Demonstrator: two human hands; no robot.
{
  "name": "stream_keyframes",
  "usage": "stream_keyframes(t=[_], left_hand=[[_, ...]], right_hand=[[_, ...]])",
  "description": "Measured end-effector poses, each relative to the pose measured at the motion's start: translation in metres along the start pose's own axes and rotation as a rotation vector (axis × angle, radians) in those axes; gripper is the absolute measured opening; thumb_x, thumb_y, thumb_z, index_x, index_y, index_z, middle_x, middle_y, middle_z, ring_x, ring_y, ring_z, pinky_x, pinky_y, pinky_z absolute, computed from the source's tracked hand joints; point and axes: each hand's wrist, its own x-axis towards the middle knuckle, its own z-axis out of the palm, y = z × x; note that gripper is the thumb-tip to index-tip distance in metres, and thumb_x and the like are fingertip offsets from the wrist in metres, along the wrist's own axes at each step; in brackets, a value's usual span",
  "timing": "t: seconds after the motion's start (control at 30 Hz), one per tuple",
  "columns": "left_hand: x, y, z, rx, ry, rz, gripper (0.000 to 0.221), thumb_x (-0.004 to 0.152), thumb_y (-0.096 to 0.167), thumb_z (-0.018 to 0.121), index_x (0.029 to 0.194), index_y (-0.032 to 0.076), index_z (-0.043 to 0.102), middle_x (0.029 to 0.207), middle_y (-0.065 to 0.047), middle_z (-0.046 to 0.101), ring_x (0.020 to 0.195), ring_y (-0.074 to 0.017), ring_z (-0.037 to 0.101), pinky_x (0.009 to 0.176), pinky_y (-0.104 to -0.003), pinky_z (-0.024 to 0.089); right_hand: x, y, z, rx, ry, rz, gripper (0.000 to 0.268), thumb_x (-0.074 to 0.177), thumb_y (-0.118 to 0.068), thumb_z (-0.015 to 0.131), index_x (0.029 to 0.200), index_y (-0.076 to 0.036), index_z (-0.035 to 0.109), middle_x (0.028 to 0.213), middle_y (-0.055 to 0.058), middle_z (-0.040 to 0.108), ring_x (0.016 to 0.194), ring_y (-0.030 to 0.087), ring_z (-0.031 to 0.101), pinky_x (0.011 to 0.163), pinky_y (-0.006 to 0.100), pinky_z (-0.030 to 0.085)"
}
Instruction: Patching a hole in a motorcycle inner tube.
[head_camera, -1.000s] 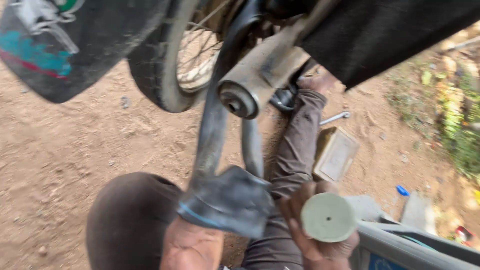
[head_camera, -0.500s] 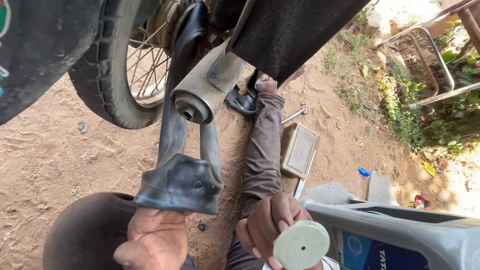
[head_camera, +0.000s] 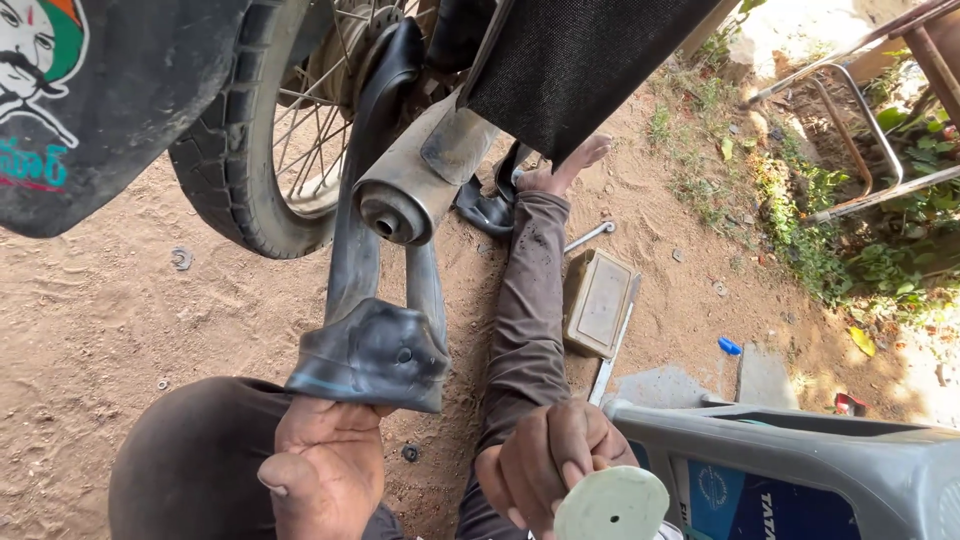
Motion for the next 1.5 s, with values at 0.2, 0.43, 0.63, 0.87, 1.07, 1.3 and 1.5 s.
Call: stream_keyframes(t=[0.2, 0.43, 0.63, 0.87, 1.07, 1.3, 1.5], left_hand=[[-0.002, 0.002, 0.003, 0.0, -0.036, 0.041, 0.115, 0.089, 0.084, 0.057, 0.145, -0.016, 0.049, 0.14, -0.029, 0.06, 0.128, -0.0368, 0.059, 0.116, -0.054, 0.046], [0.001, 0.008, 0.011, 0.03, -0.049, 0.046, 0.112, 0.091, 0.083, 0.055, 0.141, -0.017, 0.049, 0.14, -0.028, 0.06, 0.131, -0.0367, 0.059, 0.119, -0.054, 0.045], [0.005, 0.01, 0.015, 0.079, -0.075, 0.028, 0.111, 0.095, 0.084, 0.049, 0.142, -0.016, 0.05, 0.139, -0.027, 0.062, 0.131, -0.0349, 0.06, 0.122, -0.051, 0.043], [0.005, 0.015, 0.019, 0.01, -0.087, -0.013, 0.106, 0.096, 0.08, 0.051, 0.143, -0.015, 0.048, 0.137, -0.025, 0.062, 0.129, -0.033, 0.06, 0.119, -0.052, 0.045], [0.004, 0.018, 0.022, 0.035, -0.098, -0.04, 0.107, 0.096, 0.08, 0.051, 0.143, -0.016, 0.048, 0.136, -0.026, 0.062, 0.129, -0.0322, 0.06, 0.118, -0.051, 0.046], [0.003, 0.018, 0.025, 0.082, -0.117, -0.041, 0.111, 0.094, 0.082, 0.051, 0.144, -0.017, 0.047, 0.137, -0.024, 0.062, 0.129, -0.0288, 0.06, 0.117, -0.047, 0.047], [0.002, 0.014, 0.027, 0.174, -0.156, -0.003, 0.105, 0.098, 0.08, 0.051, 0.14, -0.017, 0.05, 0.134, -0.023, 0.065, 0.125, -0.0265, 0.063, 0.114, -0.044, 0.049]], right_hand=[[0.002, 0.001, 0.007, -0.032, 0.028, 0.022, 0.021, 0.109, -0.025, 0.054, 0.112, -0.005, 0.061, 0.086, 0.004, 0.059, 0.075, 0.019, 0.067, 0.077, 0.039, 0.048], [0.004, 0.003, 0.002, 0.016, -0.073, 0.002, 0.021, 0.107, -0.023, 0.055, 0.111, -0.003, 0.059, 0.088, 0.006, 0.057, 0.073, 0.021, 0.065, 0.075, 0.04, 0.047], [0.005, -0.003, 0.013, -0.021, 0.013, 0.006, 0.016, 0.106, -0.019, 0.056, 0.106, -0.004, 0.059, 0.087, 0.007, 0.058, 0.072, 0.021, 0.065, 0.073, 0.039, 0.047], [0.009, -0.005, 0.025, -0.226, 0.173, 0.088, 0.013, 0.106, -0.016, 0.06, 0.103, -0.004, 0.064, 0.086, 0.008, 0.06, 0.071, 0.022, 0.061, 0.071, 0.04, 0.045], [0.005, -0.001, 0.028, -0.254, 0.198, 0.059, 0.015, 0.106, -0.017, 0.06, 0.104, -0.004, 0.064, 0.085, 0.008, 0.059, 0.069, 0.02, 0.059, 0.068, 0.04, 0.045], [-0.004, -0.004, 0.034, -0.265, 0.291, 0.029, 0.014, 0.108, -0.016, 0.063, 0.104, -0.003, 0.067, 0.089, 0.009, 0.061, 0.075, 0.021, 0.063, 0.071, 0.042, 0.045], [-0.011, -0.011, 0.023, -0.761, 0.576, -0.095, 0.011, 0.097, -0.001, 0.069, 0.106, 0.003, 0.066, 0.104, 0.018, 0.065, 0.093, 0.023, 0.066, 0.079, 0.037, 0.055]])
